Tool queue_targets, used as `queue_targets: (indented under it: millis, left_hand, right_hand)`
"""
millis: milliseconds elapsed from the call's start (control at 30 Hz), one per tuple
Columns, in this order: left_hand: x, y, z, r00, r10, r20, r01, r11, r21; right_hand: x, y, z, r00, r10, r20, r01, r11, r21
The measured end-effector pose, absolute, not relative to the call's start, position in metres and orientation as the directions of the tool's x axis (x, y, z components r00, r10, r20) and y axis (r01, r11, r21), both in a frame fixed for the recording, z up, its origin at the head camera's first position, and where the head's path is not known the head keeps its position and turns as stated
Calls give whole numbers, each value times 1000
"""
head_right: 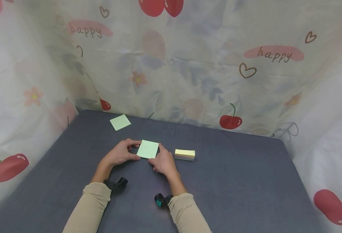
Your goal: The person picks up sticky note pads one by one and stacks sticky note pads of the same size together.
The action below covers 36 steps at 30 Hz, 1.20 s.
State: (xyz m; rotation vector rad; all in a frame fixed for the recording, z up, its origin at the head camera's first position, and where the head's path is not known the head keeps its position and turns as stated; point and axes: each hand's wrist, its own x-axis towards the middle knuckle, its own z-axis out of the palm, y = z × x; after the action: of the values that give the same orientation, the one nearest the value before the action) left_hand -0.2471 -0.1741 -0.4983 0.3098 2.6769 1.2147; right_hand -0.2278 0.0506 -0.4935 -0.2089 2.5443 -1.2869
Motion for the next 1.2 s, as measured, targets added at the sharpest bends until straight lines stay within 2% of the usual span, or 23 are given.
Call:
queue_targets:
  millis: [400,733,1000,1100,1200]
  left_hand:
    - [-245,-180,-488,-963,253,-91,103,658,746]
    - [-256,-208,-472,-979,199,53,173,654,736]
    - [-269,-229,-463,-976,175,128,216,708,673]
    - [-273,-235,-459,-977,166,137,215,723,657]
    - [-276,-239,-458,-978,156,140,210,728,653]
  right_hand:
    - [-227,50,-495,-954,-245,-172,-2,579,-815]
    - [-226,50,-496,-958,-226,-179,25,555,-832]
    - [-227,51,-495,-957,-219,-189,33,567,-823]
    - [-225,50,-490,-966,-210,-148,-8,598,-802]
    - [-224,47,-484,-977,-209,-44,-96,613,-784]
